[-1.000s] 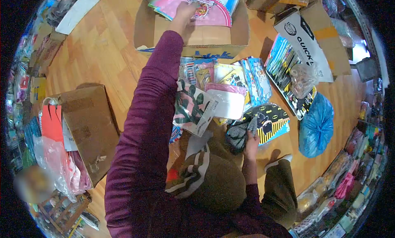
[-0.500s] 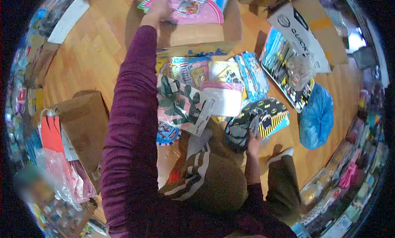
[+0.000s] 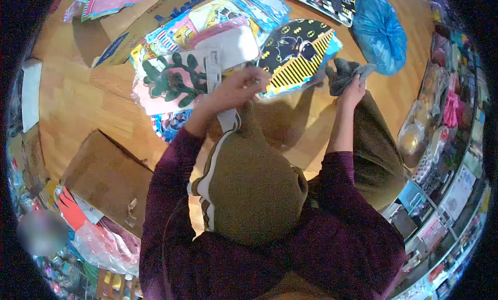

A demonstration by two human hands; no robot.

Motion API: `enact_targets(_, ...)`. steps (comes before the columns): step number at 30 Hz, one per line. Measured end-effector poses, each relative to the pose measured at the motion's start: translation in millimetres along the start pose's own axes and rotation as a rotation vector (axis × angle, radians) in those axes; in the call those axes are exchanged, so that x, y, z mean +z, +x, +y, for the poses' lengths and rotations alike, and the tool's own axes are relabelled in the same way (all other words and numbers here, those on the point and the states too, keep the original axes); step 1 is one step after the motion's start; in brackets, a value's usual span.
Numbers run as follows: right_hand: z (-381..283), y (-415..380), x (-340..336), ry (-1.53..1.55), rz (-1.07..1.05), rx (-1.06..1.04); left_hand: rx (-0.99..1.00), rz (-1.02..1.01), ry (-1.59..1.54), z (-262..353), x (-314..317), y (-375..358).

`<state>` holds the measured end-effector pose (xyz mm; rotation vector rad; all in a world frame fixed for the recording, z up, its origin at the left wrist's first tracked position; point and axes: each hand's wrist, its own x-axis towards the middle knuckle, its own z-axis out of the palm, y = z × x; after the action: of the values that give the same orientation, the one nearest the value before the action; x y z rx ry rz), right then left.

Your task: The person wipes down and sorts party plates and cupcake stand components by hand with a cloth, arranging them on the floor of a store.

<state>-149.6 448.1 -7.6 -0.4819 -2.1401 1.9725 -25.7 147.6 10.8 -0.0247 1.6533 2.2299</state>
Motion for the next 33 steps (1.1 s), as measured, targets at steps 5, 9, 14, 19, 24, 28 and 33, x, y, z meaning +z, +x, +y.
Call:
enact_targets(5, 25.7, -33.3, 13.2, -0.643, -0.203, -0.249, -0.353, 0.291, 0.472, -132.6, 20.2, 31.3)
enact_targets(9, 80.8, -77.3, 41.5, -0.784, -0.575, -0.556, -0.347, 0.583, 0.599, -144.4, 27.9, 47.8)
enact_targets(14, 106.0, -101.5, 76.5, -0.905, -0.970, -0.634, -0.303, 0.350, 0.796, -222.8, 3.6, 80.9)
enact_targets(19, 112.4, -78.5, 67.6, -1.032, -1.136, -0.790, -0.370, 0.451, 0.659, -175.0, 7.6, 72.7)
enact_targets(24, 108.3, -34.4, 81.5, -1.268, -0.949, -0.806, -0.428, 0.359, 0.815, -149.5, 10.4, 72.6)
enact_targets(28, 97.5, 44.9, 91.1, -1.336, -0.660, -0.894, -0.193, 0.424, 0.719, -153.5, 11.3, 72.0)
enact_targets(33, 96.5, 83.8, 104.9, -1.330, -0.499, -0.718, -0.265, 0.331, 0.679, -147.6, 7.1, 71.8)
